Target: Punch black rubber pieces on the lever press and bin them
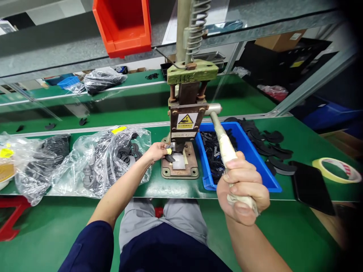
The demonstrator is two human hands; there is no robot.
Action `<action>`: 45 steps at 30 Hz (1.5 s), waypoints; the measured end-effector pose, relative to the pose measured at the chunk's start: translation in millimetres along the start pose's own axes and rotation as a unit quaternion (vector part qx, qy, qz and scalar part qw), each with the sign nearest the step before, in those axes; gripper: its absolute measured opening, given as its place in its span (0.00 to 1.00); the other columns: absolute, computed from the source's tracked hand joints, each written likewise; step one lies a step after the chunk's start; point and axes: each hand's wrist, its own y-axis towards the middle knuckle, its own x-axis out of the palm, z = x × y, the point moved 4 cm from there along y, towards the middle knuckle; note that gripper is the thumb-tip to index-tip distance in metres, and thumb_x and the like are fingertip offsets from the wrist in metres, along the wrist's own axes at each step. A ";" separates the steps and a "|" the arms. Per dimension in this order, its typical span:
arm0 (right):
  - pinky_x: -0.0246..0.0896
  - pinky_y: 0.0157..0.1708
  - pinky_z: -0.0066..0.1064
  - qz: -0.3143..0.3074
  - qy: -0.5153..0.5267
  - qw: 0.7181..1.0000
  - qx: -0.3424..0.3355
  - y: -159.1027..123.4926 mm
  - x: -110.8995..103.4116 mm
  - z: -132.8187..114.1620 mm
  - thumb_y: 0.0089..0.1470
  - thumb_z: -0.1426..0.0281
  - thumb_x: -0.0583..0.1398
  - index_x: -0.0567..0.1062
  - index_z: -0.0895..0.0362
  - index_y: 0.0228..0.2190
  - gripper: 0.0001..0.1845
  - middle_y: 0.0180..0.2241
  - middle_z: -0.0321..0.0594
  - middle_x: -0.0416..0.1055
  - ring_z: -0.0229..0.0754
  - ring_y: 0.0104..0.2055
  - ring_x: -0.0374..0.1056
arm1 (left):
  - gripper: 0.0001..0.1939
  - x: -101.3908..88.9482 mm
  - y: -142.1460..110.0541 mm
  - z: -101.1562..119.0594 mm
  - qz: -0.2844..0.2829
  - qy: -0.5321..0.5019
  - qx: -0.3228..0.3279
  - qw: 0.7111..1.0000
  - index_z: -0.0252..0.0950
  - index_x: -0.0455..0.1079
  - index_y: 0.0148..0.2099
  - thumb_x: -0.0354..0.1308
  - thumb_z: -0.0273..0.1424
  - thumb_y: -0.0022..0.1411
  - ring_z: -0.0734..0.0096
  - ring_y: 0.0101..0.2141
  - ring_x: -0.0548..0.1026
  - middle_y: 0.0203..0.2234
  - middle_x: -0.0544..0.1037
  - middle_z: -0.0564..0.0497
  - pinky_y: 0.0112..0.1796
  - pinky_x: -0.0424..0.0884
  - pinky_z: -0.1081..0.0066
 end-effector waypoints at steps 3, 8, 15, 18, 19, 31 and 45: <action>0.62 0.54 0.48 -0.013 -0.001 1.000 0.002 -0.3 -1.0 -0.1 0.52 0.61 0.57 0.67 0.53 0.22 0.11 0.25 0.32 0.66 0.42 0.36 0.68 | 0.14 -0.4 4.9 0.5 -0.006 0.025 -0.007 1.000 0.31 0.66 0.26 0.72 0.25 0.45 0.85 0.16 0.61 0.15 0.65 0.60 0.19 0.56 0.81; 0.63 0.52 0.47 0.004 -0.002 1.000 -0.005 1.1 1.6 0.0 0.54 0.61 0.56 0.63 0.54 0.21 0.14 0.25 0.32 0.66 0.40 0.35 0.67 | 0.14 -2.8 7.4 0.8 -0.030 0.045 -0.007 0.999 0.31 0.65 0.25 0.70 0.26 0.48 0.85 0.17 0.61 0.16 0.66 0.59 0.19 0.57 0.82; 0.61 0.57 0.50 -0.014 0.001 1.000 0.018 -2.2 -2.3 1.0 0.54 0.60 0.57 0.65 0.53 0.22 0.13 0.26 0.32 0.66 0.42 0.38 0.69 | 0.17 -3.7 2.6 6.0 -0.049 0.008 0.011 0.999 0.33 0.67 0.42 0.68 0.37 0.57 0.74 0.25 0.76 0.26 0.76 0.53 0.27 0.75 0.75; 0.60 0.58 0.50 -0.015 0.008 1.000 0.020 -3.5 -4.2 0.5 0.54 0.61 0.57 0.66 0.53 0.24 0.11 0.27 0.33 0.65 0.42 0.39 0.69 | 0.19 -0.8 -1.1 9.7 -0.066 0.016 0.013 0.998 0.34 0.69 0.46 0.69 0.35 0.56 0.73 0.28 0.76 0.29 0.77 0.51 0.26 0.77 0.75; 0.60 0.58 0.50 -0.014 0.009 1.000 0.019 -3.8 -4.5 0.4 0.54 0.62 0.57 0.66 0.53 0.24 0.11 0.27 0.33 0.65 0.42 0.39 0.69 | 0.21 0.4 -1.8 10.6 -0.073 0.012 0.013 0.997 0.34 0.69 0.48 0.69 0.34 0.55 0.72 0.30 0.77 0.32 0.78 0.50 0.26 0.78 0.74; 0.63 0.50 0.58 -0.024 -0.035 0.999 0.018 -4.1 -10.1 0.1 0.50 0.61 0.56 0.67 0.50 0.25 0.08 0.24 0.32 0.65 0.46 0.34 0.67 | 0.17 4.1 4.4 -0.6 -0.033 -0.033 -0.069 0.997 0.30 0.68 0.36 0.73 0.25 0.48 0.74 0.23 0.76 0.25 0.74 0.53 0.23 0.78 0.74; 0.60 0.53 0.54 0.020 -0.001 0.999 0.033 -3.5 -0.7 -1.6 0.48 0.63 0.56 0.65 0.52 0.24 0.07 0.25 0.32 0.62 0.44 0.36 0.66 | 0.11 7.5 4.4 -1.2 -0.005 -0.032 -0.175 0.984 0.32 0.69 0.30 0.70 0.22 0.51 0.65 0.24 0.79 0.19 0.74 0.52 0.28 0.77 0.70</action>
